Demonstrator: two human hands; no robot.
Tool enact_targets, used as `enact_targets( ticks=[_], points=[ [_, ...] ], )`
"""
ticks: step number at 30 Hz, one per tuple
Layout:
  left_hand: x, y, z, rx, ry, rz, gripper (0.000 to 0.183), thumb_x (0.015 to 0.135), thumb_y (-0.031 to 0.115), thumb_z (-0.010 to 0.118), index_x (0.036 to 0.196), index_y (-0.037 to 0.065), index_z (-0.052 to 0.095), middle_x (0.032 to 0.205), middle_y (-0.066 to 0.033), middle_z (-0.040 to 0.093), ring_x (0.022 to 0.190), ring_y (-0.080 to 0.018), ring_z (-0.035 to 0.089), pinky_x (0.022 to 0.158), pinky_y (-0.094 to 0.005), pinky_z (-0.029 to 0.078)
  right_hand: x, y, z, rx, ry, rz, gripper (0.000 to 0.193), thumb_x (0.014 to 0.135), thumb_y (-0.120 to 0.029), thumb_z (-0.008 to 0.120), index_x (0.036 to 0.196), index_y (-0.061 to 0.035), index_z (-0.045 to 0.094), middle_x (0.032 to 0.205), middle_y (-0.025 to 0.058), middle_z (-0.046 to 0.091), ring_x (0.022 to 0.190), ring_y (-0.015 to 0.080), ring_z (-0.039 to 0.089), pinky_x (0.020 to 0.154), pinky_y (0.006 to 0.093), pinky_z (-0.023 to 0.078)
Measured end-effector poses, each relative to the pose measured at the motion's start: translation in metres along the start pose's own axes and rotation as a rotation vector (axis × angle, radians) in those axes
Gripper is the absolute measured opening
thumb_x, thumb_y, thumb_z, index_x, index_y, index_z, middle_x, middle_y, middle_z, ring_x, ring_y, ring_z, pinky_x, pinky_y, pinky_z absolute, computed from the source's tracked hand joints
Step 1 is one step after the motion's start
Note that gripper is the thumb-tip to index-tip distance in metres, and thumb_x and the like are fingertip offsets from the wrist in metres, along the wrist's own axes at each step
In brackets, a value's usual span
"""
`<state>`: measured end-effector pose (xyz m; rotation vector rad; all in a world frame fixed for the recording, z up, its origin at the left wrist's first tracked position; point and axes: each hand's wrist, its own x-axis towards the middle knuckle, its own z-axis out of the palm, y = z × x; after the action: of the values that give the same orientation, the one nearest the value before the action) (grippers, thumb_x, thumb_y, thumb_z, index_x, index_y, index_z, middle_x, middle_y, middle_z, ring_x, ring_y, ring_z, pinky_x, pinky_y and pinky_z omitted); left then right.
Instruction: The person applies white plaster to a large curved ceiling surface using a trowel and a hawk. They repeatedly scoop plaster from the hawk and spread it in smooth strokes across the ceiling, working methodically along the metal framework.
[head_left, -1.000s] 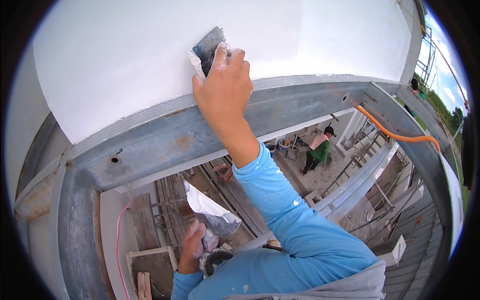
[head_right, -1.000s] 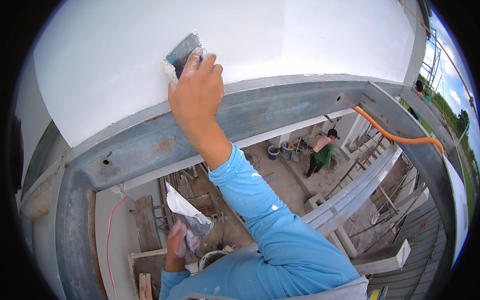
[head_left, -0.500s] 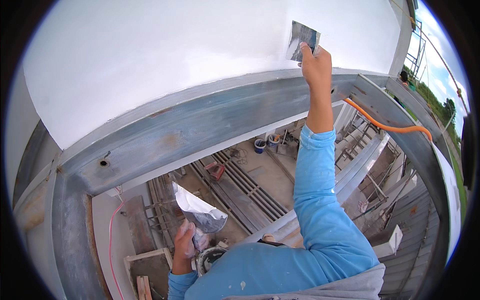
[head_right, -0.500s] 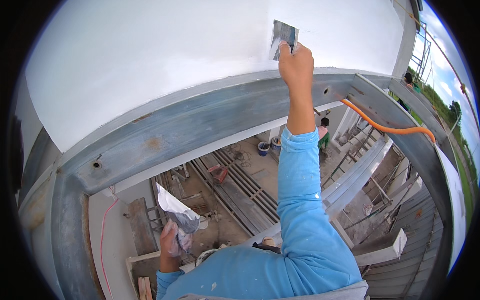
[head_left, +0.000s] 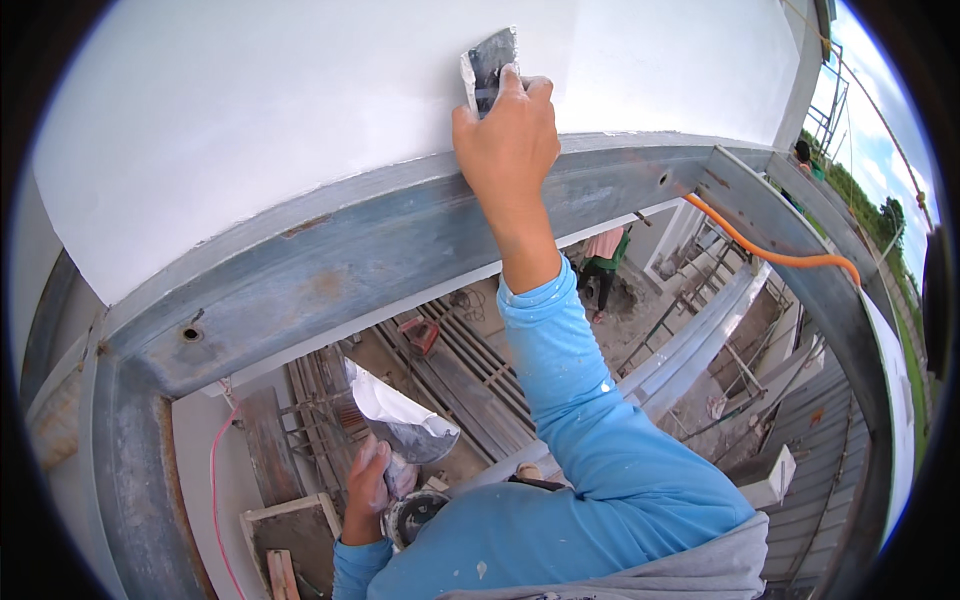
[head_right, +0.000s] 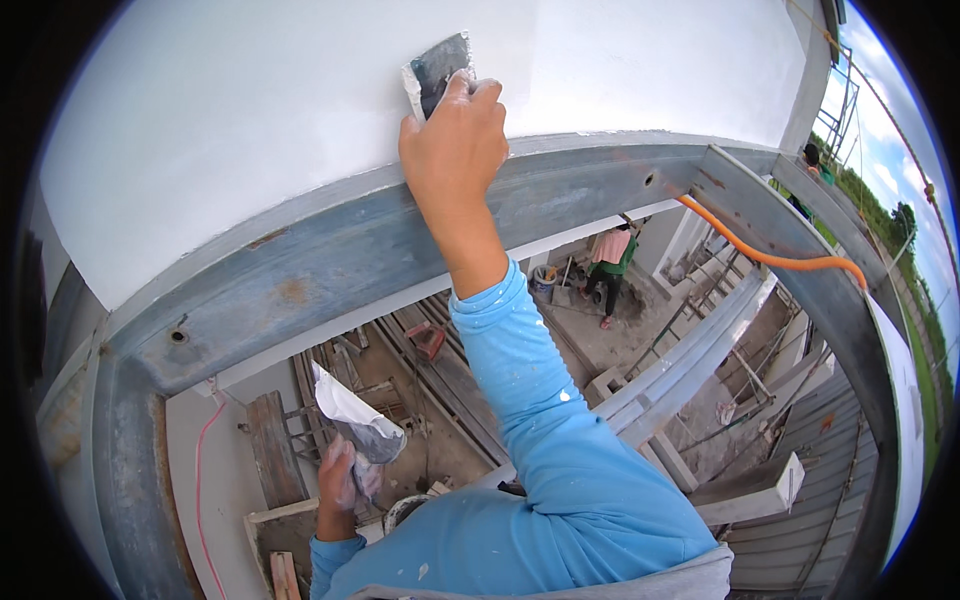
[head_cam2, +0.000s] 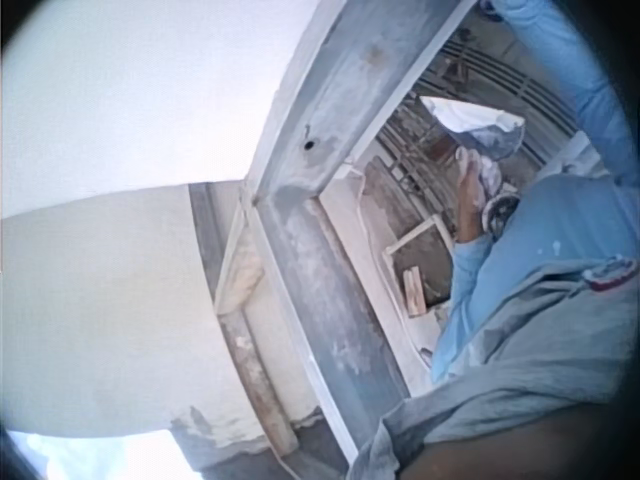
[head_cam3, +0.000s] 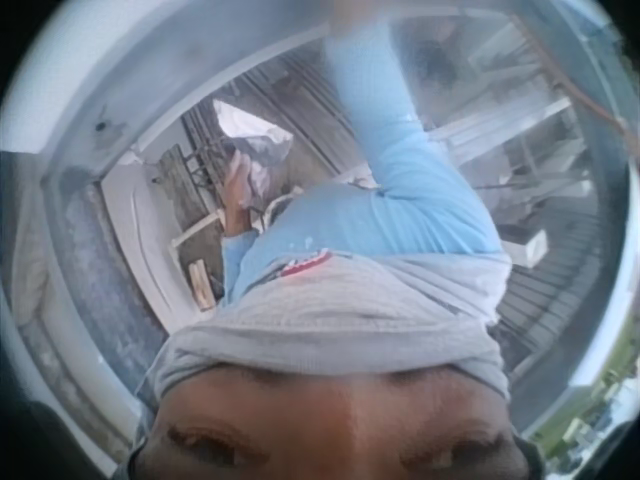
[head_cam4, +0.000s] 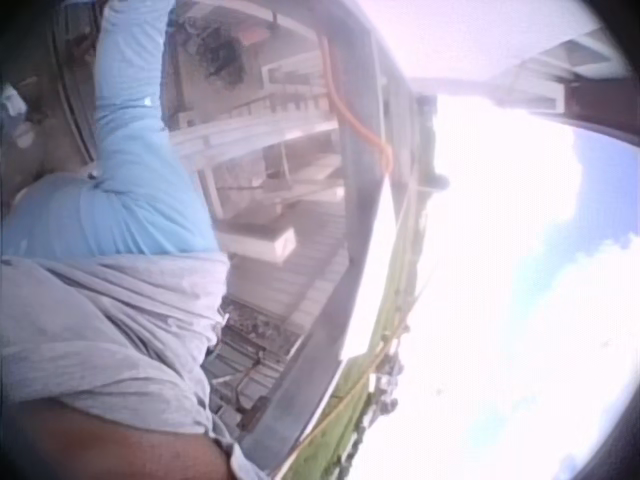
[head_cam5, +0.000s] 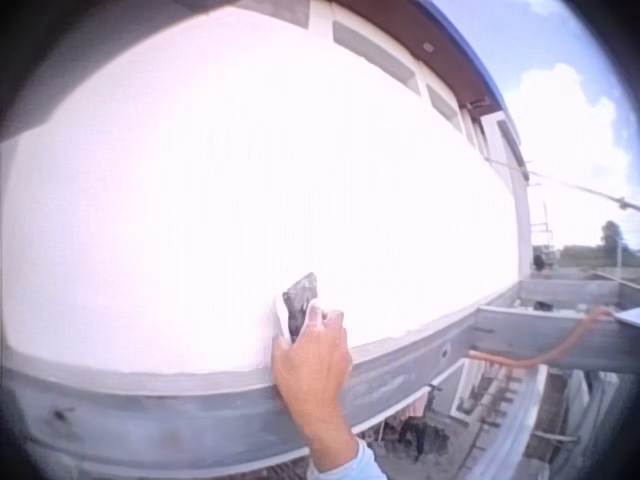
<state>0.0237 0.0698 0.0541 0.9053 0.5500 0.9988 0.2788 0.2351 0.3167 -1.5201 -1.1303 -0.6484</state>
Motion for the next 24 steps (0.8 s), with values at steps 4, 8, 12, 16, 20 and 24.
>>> enact_targets(
  ticks=[4,8,12,16,20,24],
  points=[
    [0.004,0.005,0.002,0.004,-0.011,-0.003,0.036,0.103,0.027,0.047,0.127,0.000,0.046,0.073,-0.0082,0.054,0.050,-0.0135,0.044,0.046,-0.0279,0.035,-0.038,-0.020,-0.010,0.098,0.014,-0.195,0.047,0.085,-0.021,0.067,0.123,0.0051,0.060,0.112,0.0176,0.057,0.094,0.0324,0.062,0.075,0.0445,0.053],
    [-0.004,0.009,-0.001,-0.056,-0.019,0.017,0.034,0.103,0.026,0.046,0.126,0.001,0.046,0.074,-0.0091,0.055,0.050,-0.0139,0.044,0.045,-0.0284,0.035,-0.006,0.022,-0.044,0.247,0.009,-0.084,0.030,0.098,-0.019,0.052,0.107,0.0046,0.067,0.094,0.0186,0.066,0.082,0.0361,0.067,0.073,0.0457,0.052],
    [-0.013,0.001,-0.011,-0.083,0.002,0.000,0.033,0.103,0.026,0.046,0.125,0.001,0.046,0.073,-0.0098,0.055,0.050,-0.0143,0.044,0.044,-0.0288,0.035,0.056,0.077,-0.041,0.124,0.000,0.165,0.036,0.098,-0.026,0.049,0.107,0.0038,0.068,0.095,0.0229,0.069,0.090,0.0375,0.068,0.079,0.0474,0.052],
    [-0.018,-0.011,-0.019,-0.066,0.089,-0.022,0.037,0.103,0.032,0.043,0.124,0.001,0.046,0.062,-0.0102,0.049,0.043,-0.0168,0.042,0.040,-0.0286,0.033,0.063,0.073,-0.014,-0.012,-0.025,0.072,0.048,0.089,-0.026,0.059,0.126,0.0048,0.060,0.117,0.0224,0.059,0.101,0.0381,0.064,0.086,0.0474,0.052],
    [-0.013,-0.005,-0.014,-0.075,0.036,0.009,0.038,0.103,0.032,0.044,0.125,0.001,0.045,0.065,-0.0103,0.051,0.044,-0.0167,0.043,0.039,-0.0289,0.033,0.013,0.009,0.008,0.052,0.082,-0.074,0.058,0.078,-0.016,0.069,0.129,0.0073,0.056,0.118,0.0212,0.054,0.101,0.0361,0.058,0.086,0.0459,0.048],
    [0.002,0.008,0.005,-0.033,0.007,0.071,0.041,0.102,0.032,0.047,0.129,0.001,0.042,0.069,-0.0105,0.053,0.046,-0.0156,0.044,0.041,-0.0282,0.035,-0.046,-0.059,0.012,0.155,0.079,-0.286,0.060,0.076,-0.015,0.073,0.130,0.0035,0.057,0.114,0.0150,0.053,0.094,0.0314,0.053,0.086,0.0448,0.044]
  ],
)
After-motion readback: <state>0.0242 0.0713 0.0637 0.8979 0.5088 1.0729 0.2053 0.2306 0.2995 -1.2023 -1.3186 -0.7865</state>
